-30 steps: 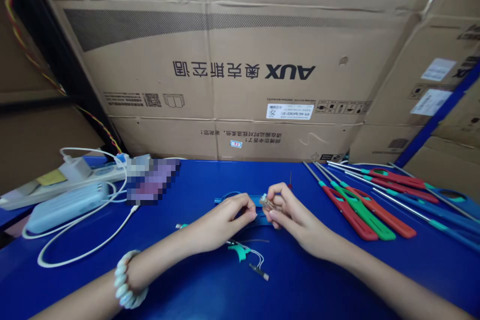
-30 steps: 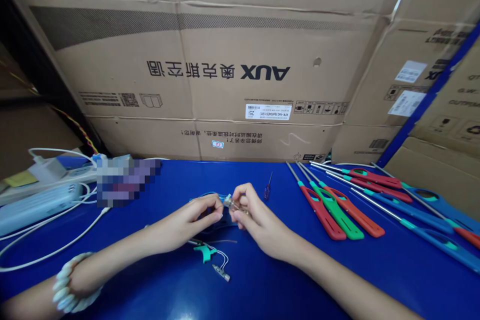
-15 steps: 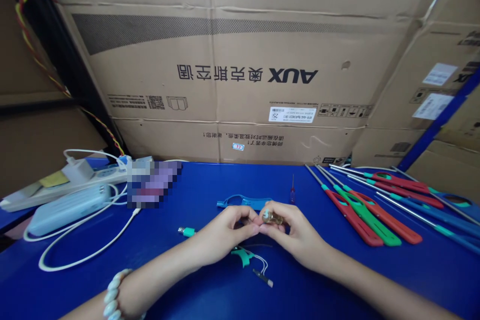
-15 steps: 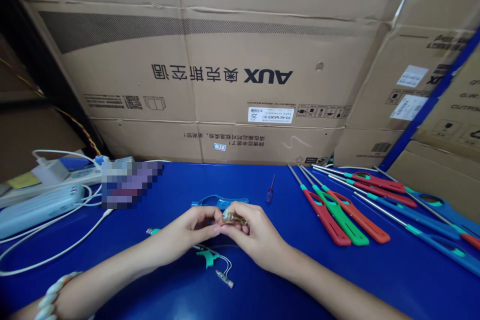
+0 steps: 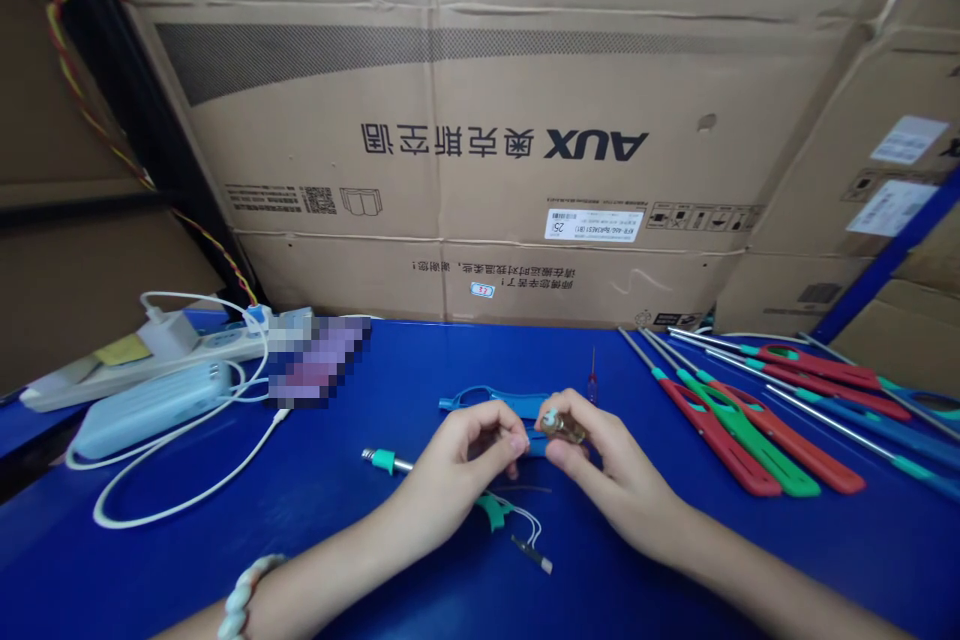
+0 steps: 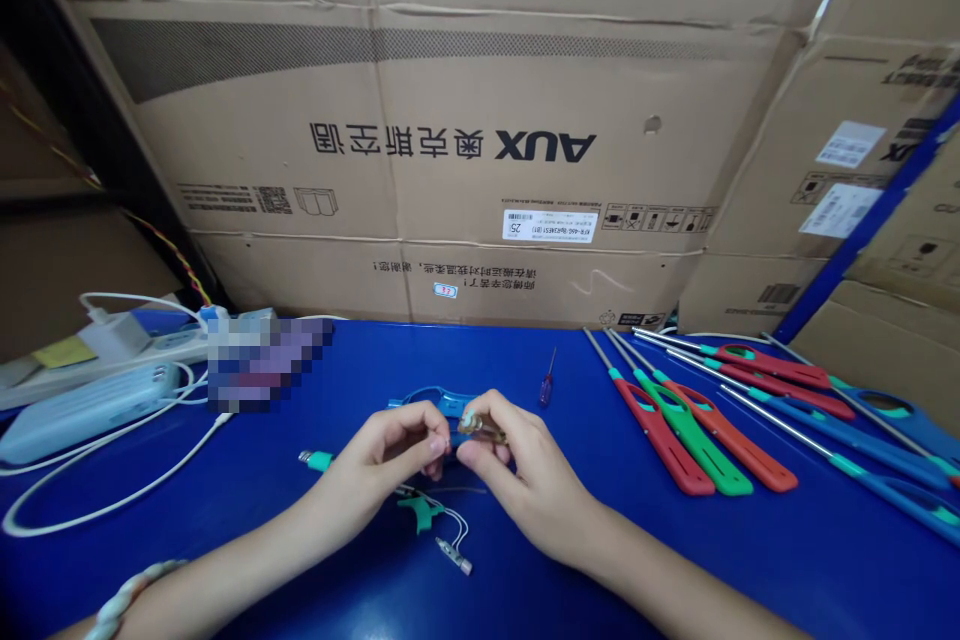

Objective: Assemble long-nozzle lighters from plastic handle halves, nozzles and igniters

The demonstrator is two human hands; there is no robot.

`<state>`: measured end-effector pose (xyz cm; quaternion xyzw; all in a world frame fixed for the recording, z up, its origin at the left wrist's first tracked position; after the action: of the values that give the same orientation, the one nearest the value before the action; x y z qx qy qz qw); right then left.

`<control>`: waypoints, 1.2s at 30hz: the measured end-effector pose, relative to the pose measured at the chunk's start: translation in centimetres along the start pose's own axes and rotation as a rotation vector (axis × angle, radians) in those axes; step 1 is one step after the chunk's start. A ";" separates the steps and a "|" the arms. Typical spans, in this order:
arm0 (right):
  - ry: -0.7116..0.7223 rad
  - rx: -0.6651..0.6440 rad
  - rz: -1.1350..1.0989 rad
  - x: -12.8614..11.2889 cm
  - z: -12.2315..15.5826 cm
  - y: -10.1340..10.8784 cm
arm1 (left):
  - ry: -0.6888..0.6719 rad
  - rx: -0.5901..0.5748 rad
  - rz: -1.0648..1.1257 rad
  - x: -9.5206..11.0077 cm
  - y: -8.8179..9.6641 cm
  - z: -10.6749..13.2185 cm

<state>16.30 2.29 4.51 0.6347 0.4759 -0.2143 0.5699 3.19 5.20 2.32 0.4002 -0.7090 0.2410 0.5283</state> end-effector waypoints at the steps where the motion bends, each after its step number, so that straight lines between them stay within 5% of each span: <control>1: 0.005 -0.025 0.016 -0.1 0.0 0.1 | -0.018 0.017 -0.046 0.2 0.2 0.0; 12: 0.091 -0.144 0.259 -0.4 0.3 -1.0 | -0.156 -0.057 -0.422 1.6 0.4 0.8; 36: 0.146 -0.140 0.446 0.2 0.6 -1.9 | -0.430 -0.133 -0.696 1.9 -0.7 2.0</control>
<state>14.95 1.63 3.17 0.6970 0.3774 -0.0032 0.6097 2.40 2.63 3.43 0.6223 -0.6395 -0.0873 0.4429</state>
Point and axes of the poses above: each hand's wrist, its own z-axis away from the middle knuckle, its own y-axis out of the back of the hand, x = y × z, the point moved 6 cm from there along -z, towards the middle knuckle, and after that the axes turned 10 degrees about -y, right-handed, at the moved point
